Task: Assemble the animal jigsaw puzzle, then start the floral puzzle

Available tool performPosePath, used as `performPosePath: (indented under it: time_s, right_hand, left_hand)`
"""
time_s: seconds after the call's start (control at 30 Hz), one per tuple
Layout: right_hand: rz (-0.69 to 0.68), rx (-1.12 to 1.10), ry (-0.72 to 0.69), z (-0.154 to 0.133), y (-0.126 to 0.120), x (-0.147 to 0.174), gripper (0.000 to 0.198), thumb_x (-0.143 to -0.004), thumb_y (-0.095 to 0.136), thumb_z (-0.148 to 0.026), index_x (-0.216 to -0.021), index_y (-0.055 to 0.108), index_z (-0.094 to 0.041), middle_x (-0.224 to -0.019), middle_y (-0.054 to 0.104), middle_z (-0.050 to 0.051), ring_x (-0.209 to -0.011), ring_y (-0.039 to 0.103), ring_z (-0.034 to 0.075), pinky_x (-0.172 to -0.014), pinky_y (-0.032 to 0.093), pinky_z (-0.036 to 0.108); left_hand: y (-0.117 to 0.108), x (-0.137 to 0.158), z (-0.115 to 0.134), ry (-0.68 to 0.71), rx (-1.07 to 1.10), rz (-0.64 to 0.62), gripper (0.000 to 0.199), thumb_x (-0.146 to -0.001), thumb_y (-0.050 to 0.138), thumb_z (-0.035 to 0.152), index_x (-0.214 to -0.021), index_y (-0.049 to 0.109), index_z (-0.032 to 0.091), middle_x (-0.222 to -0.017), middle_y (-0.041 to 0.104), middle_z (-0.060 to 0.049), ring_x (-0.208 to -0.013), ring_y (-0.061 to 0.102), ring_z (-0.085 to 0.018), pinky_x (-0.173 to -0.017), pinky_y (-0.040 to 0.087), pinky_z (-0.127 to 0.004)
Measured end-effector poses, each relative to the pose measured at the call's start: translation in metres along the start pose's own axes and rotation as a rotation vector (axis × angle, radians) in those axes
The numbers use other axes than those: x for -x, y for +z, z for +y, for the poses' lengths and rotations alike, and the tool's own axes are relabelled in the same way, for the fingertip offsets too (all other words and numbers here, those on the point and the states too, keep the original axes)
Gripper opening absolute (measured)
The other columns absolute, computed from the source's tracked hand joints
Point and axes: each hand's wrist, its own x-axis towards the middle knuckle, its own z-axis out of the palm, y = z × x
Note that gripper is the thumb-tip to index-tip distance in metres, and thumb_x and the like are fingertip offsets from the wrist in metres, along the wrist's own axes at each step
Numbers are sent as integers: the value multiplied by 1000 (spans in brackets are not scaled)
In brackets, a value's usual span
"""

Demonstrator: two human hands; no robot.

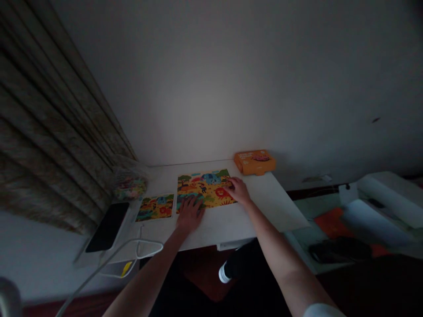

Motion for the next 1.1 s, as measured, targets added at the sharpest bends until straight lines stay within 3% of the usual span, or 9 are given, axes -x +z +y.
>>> performPosePath:
  time_s: [0.2,0.43,0.5,0.7,0.9,1.1]
  right_hand:
    - [-154,221,-49,-20,-2,50,53,-103,44,-54,-148,56,-29,-161,45,9,-150,35,30,-122,23,50]
    - [-185,229,9,-29,-8,75,55,-105,40,-54,-153,50,-29,-165,39,8,-153,31,32,-123,21,54]
    - [-151,226,7,-28,-8,78,54,-105,40,-52,-151,52,-28,-164,41,9,-151,33,31,-123,22,54]
    - [-25,156,42,-25,-12,81,46,-102,50,-46,-136,64,-19,-148,58,14,-136,51,28,-117,33,44]
    - [-39,159,-19,-26,-12,82,56,-99,51,-58,-142,60,-23,-154,52,14,-142,44,31,-117,29,52]
    - [-88,197,0,-26,-8,82,58,-98,51,-61,-144,59,-27,-158,47,12,-146,39,32,-120,24,57]
  left_hand:
    - [-5,16,2,94,34,-55,40,-96,55,38,-134,66,29,-148,59,-8,-141,47,-32,-122,34,-57]
    - [-18,35,-15,172,58,-114,44,-101,46,39,-139,63,25,-152,56,-9,-138,53,-29,-118,41,-50]
    - [-20,38,-16,138,66,-69,42,-101,47,39,-137,63,26,-151,57,-8,-137,53,-28,-118,40,-48]
    - [-21,41,-7,-163,-46,150,39,-98,51,43,-130,66,25,-141,63,-11,-130,57,-32,-114,42,-49]
    - [-21,43,-5,-182,-102,172,39,-98,52,44,-130,66,27,-138,65,-11,-127,60,-32,-114,41,-51]
    - [-17,45,-7,-158,-16,125,42,-99,50,43,-131,67,23,-140,65,-11,-136,54,-34,-116,41,-49]
